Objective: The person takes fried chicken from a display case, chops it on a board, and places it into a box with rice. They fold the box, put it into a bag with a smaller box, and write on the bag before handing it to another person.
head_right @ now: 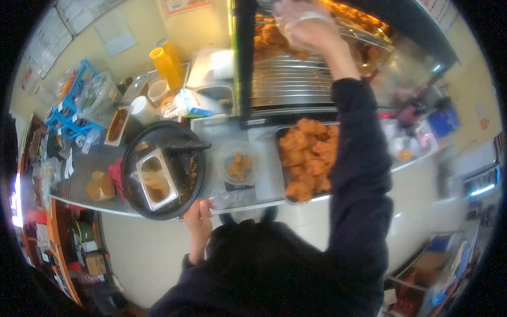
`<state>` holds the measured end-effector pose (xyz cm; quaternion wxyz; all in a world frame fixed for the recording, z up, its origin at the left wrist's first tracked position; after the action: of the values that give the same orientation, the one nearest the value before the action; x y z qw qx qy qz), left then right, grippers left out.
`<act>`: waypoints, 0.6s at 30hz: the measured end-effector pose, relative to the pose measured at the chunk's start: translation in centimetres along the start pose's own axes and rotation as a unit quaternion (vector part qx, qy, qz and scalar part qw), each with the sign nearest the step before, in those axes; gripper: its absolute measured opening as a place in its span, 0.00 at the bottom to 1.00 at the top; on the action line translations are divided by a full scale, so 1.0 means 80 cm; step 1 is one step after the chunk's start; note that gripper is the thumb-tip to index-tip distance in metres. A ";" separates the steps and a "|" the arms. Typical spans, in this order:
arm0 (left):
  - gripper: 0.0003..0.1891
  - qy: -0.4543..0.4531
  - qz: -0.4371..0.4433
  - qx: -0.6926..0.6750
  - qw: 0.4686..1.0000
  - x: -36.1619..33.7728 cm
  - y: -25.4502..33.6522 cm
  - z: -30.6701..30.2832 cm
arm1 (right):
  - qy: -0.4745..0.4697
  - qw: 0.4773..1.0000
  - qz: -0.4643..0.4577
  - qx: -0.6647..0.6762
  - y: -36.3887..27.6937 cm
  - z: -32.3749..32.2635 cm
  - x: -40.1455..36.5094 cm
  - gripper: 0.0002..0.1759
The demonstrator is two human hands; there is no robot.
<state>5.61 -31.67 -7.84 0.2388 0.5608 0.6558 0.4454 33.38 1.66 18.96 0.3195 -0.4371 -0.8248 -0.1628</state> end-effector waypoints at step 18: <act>0.14 -0.064 -0.012 -0.061 0.996 0.022 0.007 0.033 | 0.225 0.940 0.229 0.116 -0.103 -0.030 -0.328 0.14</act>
<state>7.62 -29.16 -8.36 0.3194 0.5648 0.6171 0.4452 38.36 -20.50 3.28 0.5735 -0.5261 -0.6225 -0.0824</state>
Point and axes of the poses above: each hand's wrist, its own x-axis towards the middle knuckle, its own z-axis out of the palm, y = z × x, the point moved 2 cm from there along x, towards the middle knuckle, and after that the axes turned 10 degrees about x, right-handed, at the moved point
